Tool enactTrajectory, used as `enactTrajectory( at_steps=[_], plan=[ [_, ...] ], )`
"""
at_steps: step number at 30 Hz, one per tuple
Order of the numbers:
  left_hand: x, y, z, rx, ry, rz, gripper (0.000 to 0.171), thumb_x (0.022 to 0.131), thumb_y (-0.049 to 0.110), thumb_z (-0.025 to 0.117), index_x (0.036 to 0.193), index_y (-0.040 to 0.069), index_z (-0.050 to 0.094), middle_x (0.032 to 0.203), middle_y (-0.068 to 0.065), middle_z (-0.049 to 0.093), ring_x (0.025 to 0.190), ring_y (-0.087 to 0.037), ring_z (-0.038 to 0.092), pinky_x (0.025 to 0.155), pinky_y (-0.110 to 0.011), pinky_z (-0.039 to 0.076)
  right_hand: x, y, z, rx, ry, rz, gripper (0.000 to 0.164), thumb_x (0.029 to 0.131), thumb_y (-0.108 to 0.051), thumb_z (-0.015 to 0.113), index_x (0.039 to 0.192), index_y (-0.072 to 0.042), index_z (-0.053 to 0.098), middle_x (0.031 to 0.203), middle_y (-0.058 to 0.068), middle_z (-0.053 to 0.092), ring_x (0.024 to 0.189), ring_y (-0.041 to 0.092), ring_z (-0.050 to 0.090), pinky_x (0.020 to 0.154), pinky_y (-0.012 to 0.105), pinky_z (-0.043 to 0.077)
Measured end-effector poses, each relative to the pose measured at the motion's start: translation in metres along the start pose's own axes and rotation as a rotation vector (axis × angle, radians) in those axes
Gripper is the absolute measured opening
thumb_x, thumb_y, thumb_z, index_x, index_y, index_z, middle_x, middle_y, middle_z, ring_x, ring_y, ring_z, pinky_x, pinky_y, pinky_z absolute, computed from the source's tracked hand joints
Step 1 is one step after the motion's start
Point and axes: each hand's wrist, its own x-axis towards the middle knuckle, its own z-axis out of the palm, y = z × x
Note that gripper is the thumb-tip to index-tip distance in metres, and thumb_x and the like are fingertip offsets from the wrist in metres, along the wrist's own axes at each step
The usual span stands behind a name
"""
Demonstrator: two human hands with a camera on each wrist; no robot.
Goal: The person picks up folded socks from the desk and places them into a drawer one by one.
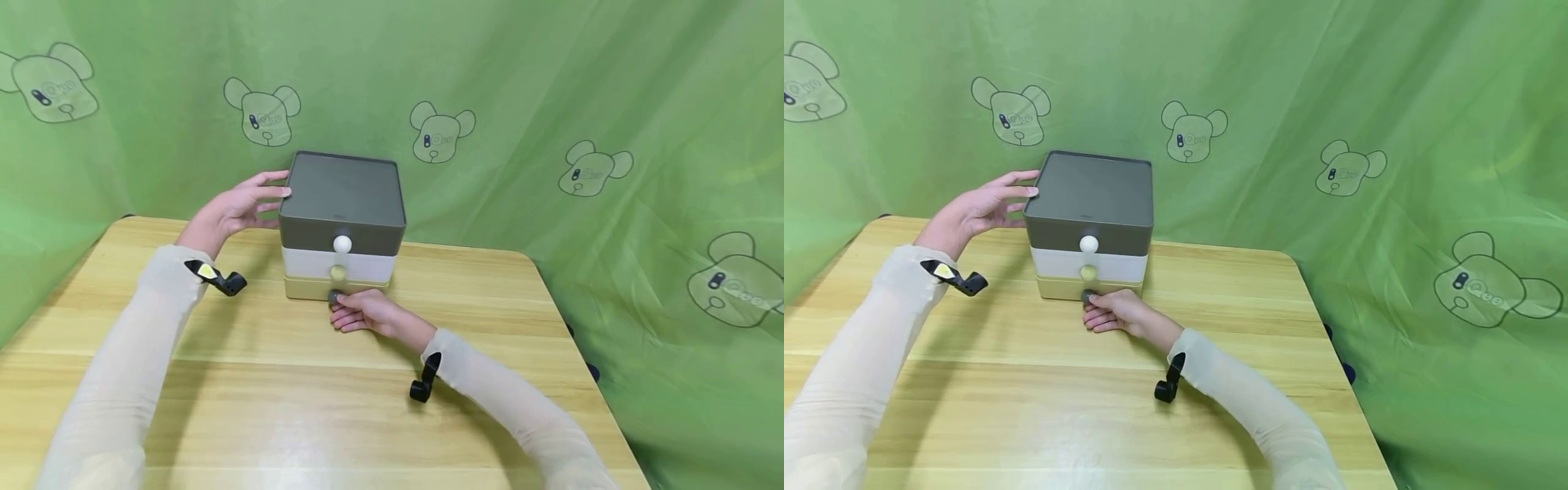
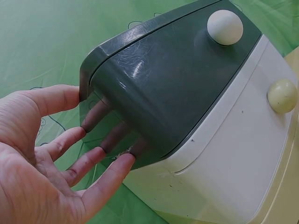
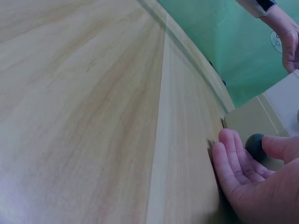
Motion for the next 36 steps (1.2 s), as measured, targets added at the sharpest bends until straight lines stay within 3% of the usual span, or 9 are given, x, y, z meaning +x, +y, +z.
enactTrajectory(
  at_steps=[13, 36],
  plan=[
    [-0.0026, 0.0012, 0.0014, 0.007, -0.015, 0.003, 0.075, 0.103, 0.019, 0.059, 0.164, 0.029, 0.017, 0.172, -0.008, 0.009, 0.159, -0.034, 0.006, 0.128, -0.059, 0.019, 0.0007, 0.0024, -0.0022, -0.006, -0.005, -0.007, 0.037, 0.106, -0.017, 0.053, 0.126, 0.013, 0.06, 0.085, 0.005, 0.077, 0.076, 0.014, 0.075, 0.071, 0.026, 0.065],
    [-0.0026, 0.0, 0.0022, 0.01, -0.02, 0.008, 0.072, 0.104, 0.017, 0.056, 0.164, 0.028, 0.016, 0.172, -0.01, 0.011, 0.159, -0.035, 0.008, 0.128, -0.06, 0.019, -0.0026, 0.0044, -0.0018, -0.025, -0.01, -0.023, 0.037, 0.107, -0.019, 0.054, 0.124, 0.013, 0.061, 0.086, 0.004, 0.076, 0.075, 0.013, 0.075, 0.071, 0.025, 0.064]
  ],
)
